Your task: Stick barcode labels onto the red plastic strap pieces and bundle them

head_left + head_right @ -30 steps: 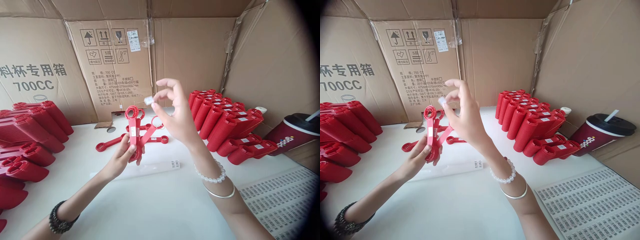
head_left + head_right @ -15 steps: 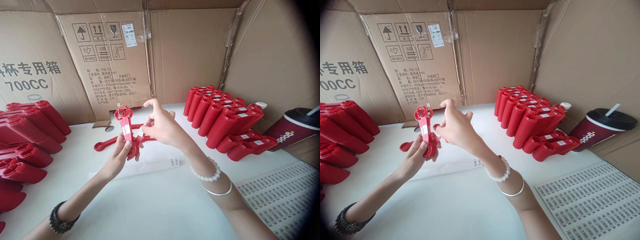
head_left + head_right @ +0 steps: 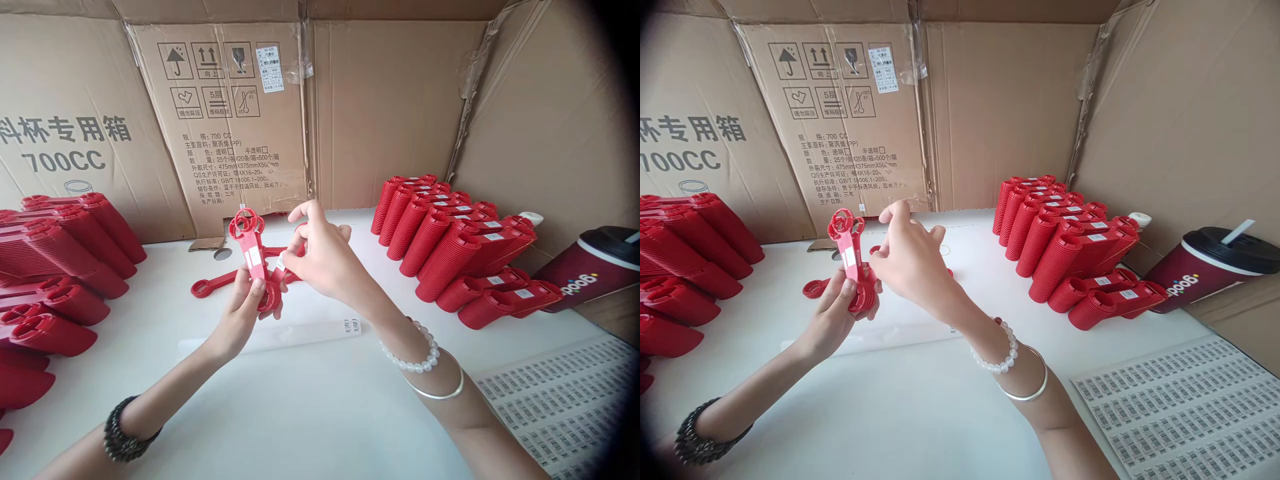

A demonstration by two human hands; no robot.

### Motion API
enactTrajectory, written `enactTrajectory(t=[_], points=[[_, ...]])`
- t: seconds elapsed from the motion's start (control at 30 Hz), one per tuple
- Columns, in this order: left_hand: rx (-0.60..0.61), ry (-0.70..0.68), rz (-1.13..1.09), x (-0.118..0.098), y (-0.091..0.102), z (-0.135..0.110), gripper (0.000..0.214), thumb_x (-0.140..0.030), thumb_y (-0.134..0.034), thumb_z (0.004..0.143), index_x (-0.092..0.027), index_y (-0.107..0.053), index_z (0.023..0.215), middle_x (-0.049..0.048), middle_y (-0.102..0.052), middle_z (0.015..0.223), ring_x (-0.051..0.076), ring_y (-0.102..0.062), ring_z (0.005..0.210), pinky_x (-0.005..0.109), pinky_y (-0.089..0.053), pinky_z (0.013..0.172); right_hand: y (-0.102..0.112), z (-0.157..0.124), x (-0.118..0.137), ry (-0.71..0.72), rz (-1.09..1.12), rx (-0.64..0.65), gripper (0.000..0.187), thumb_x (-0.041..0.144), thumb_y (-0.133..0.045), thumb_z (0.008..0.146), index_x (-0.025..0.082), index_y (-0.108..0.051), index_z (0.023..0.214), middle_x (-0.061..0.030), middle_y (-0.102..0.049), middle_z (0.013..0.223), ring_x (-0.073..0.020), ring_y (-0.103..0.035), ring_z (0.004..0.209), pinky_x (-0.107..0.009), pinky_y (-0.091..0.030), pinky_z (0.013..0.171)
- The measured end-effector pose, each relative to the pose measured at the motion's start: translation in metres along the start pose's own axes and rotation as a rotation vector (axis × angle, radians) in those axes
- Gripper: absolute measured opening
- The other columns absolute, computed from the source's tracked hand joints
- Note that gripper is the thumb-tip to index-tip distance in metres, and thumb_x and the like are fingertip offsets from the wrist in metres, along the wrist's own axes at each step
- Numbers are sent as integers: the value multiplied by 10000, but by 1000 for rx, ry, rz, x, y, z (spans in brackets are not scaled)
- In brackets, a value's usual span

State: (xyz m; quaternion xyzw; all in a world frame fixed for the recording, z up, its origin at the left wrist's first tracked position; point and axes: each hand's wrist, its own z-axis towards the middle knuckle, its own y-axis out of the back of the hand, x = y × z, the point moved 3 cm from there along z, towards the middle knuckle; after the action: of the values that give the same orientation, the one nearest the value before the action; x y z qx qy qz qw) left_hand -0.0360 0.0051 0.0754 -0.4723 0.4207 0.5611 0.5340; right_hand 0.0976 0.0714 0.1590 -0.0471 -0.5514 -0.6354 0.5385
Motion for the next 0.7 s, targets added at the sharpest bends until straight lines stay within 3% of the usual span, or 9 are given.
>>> enactTrajectory(t=[0.7], points=[[11, -20, 3, -1, 0, 2, 260, -467, -410, 943, -222, -410, 1029, 30, -589, 953, 86, -488, 540, 272, -320, 514, 1, 5, -7, -27, 2, 58, 326, 179, -465, 728, 229, -350, 1029, 33, -663, 747, -201, -577, 846, -379, -336, 836]])
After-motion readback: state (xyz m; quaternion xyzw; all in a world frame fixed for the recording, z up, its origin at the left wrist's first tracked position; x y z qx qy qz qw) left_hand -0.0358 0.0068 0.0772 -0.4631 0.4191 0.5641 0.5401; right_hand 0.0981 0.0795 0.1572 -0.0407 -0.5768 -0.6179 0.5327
